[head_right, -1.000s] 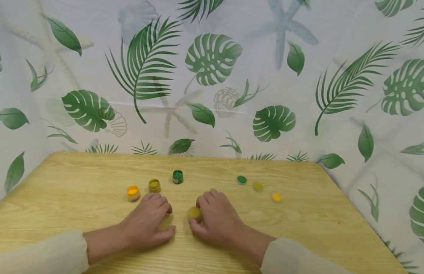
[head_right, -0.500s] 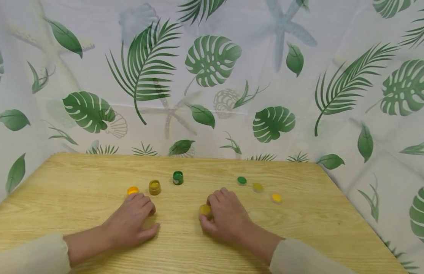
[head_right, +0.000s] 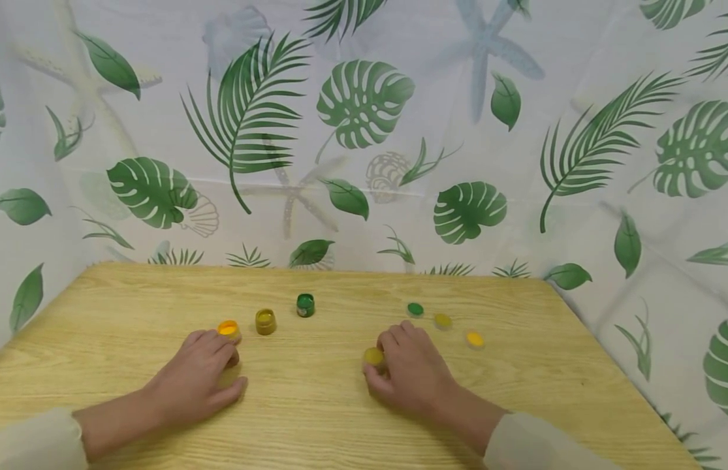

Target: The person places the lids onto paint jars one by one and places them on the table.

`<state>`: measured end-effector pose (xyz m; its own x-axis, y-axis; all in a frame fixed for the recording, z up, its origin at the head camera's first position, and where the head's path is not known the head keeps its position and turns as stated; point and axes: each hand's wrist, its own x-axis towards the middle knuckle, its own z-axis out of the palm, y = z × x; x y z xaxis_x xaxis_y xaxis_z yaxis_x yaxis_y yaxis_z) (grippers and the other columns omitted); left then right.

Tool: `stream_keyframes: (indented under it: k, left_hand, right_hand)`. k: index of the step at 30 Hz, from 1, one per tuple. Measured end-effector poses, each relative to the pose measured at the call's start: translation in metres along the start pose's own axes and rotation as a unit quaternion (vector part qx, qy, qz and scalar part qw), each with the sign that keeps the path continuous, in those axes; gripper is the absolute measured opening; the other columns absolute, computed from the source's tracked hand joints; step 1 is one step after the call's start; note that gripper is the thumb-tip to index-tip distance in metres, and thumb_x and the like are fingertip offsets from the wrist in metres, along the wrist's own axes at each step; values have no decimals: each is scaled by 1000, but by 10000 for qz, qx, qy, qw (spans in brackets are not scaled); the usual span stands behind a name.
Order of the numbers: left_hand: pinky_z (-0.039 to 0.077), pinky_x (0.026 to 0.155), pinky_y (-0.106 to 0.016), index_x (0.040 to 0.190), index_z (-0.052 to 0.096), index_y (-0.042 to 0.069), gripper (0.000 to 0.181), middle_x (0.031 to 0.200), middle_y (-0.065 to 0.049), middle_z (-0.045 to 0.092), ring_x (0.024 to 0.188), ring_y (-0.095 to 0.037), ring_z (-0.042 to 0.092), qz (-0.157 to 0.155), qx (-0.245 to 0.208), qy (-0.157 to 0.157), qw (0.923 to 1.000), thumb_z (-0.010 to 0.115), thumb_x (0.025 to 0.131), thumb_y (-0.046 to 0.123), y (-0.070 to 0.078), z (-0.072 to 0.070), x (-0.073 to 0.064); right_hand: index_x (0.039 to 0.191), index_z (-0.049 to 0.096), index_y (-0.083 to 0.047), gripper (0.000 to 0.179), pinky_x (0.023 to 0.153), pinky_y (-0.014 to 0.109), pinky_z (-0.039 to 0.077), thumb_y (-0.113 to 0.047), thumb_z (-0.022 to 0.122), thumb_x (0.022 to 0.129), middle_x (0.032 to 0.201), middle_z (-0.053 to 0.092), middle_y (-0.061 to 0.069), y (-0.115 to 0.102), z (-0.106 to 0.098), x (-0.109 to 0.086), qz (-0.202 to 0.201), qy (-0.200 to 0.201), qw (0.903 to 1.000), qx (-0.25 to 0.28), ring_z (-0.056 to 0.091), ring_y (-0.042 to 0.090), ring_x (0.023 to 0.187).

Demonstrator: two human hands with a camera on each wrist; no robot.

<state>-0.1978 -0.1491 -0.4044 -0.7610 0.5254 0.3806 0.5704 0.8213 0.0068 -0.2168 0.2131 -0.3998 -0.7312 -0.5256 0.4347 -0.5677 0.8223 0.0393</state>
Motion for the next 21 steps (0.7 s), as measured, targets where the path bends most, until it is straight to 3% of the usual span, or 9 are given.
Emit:
stream_keyframes:
  k: [3, 8, 14, 21]
  left_hand:
    - [42, 92, -43, 87, 63, 12, 26, 100, -3, 66, 88, -18, 53, 62, 155, 96, 9998, 69, 86, 37, -8, 1, -6]
    - [43, 90, -43, 85, 63, 12, 24, 90, 0, 62, 83, -16, 50, -41, 159, 182, 9997, 70, 86, 35, -17, -2, -11]
    - [42, 88, -43, 83, 62, 13, 22, 84, 3, 58, 80, -15, 48, -228, 77, 205, 9995, 70, 86, 34, -25, -3, -11]
    - [42, 87, -44, 82, 61, 13, 23, 82, 3, 57, 79, -16, 48, -214, 120, 242, 9994, 70, 85, 34, -27, -2, -10]
  right_hand:
    - [88, 60, -14, 26, 79, 34, 43, -40, 68, 86, 87, 58, -6, 5, -2, -3, 98, -4, 9999, 70, 50, 14, 85]
    - [88, 60, -14, 24, 79, 34, 42, -38, 67, 87, 85, 56, -7, 16, -4, -9, 198, 32, 9998, 48, 48, 12, 83]
    - [87, 60, -13, 27, 77, 34, 44, -39, 68, 87, 83, 56, -5, 31, -10, -21, 343, 60, 9993, -124, 50, 13, 80]
    - [88, 61, -13, 27, 73, 35, 41, -38, 70, 86, 81, 54, -6, 50, -21, -37, 646, -94, 9976, -231, 44, 13, 77]
